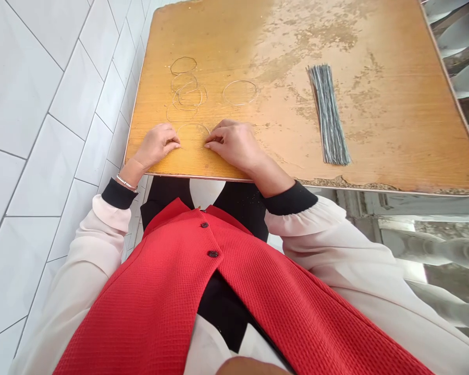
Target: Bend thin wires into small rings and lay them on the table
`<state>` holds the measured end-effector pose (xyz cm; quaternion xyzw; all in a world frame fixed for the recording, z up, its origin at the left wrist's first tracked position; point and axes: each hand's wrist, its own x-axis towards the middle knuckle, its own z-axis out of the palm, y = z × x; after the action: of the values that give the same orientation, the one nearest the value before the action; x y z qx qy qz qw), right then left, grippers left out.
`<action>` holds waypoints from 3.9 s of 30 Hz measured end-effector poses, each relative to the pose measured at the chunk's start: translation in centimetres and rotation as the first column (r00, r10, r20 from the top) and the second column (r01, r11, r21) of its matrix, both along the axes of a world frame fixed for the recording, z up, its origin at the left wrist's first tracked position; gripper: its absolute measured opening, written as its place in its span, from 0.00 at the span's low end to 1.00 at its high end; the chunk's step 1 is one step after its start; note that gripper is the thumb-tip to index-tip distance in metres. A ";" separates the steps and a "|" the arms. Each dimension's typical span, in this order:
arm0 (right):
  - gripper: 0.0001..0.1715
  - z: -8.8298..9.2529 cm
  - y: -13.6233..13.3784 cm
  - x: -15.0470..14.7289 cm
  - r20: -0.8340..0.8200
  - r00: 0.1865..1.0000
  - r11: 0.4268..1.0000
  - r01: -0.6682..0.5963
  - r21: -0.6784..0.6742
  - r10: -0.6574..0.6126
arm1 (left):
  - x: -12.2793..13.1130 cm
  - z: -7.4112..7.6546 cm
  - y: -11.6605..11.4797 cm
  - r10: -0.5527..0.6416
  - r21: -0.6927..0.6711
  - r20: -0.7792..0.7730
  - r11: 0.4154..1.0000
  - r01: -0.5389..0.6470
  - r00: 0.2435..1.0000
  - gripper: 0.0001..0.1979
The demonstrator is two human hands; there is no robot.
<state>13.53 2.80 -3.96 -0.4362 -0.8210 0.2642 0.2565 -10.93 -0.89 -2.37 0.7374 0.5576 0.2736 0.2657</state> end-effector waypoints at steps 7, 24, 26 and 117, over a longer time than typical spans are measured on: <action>0.06 0.2 -0.1 0.0 0.025 0.999 0.999 -0.047 -0.003 0.047 | -0.3 0.4 0.3 -0.002 0.000 0.041 1.000 0.002 0.999 0.14; 0.45 1.4 4.3 0.7 0.252 0.901 0.926 -0.375 0.038 0.355 | 0.1 -0.3 0.8 -0.173 0.062 -0.117 0.982 0.181 0.978 0.38; 0.44 1.2 4.5 0.7 0.220 0.909 0.928 -0.371 0.045 0.353 | 0.1 -0.4 0.6 -0.176 0.076 -0.105 0.980 0.185 0.979 0.38; 0.19 0.4 0.9 1.8 0.008 0.993 0.987 -0.115 0.116 0.115 | 1.0 -1.6 -1.3 -0.105 0.297 -0.357 0.929 0.219 0.928 0.27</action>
<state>15.37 3.74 -3.56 -0.3726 -0.8590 0.2300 0.2654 -9.94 -2.24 -3.99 0.8512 0.4768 0.2107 0.0611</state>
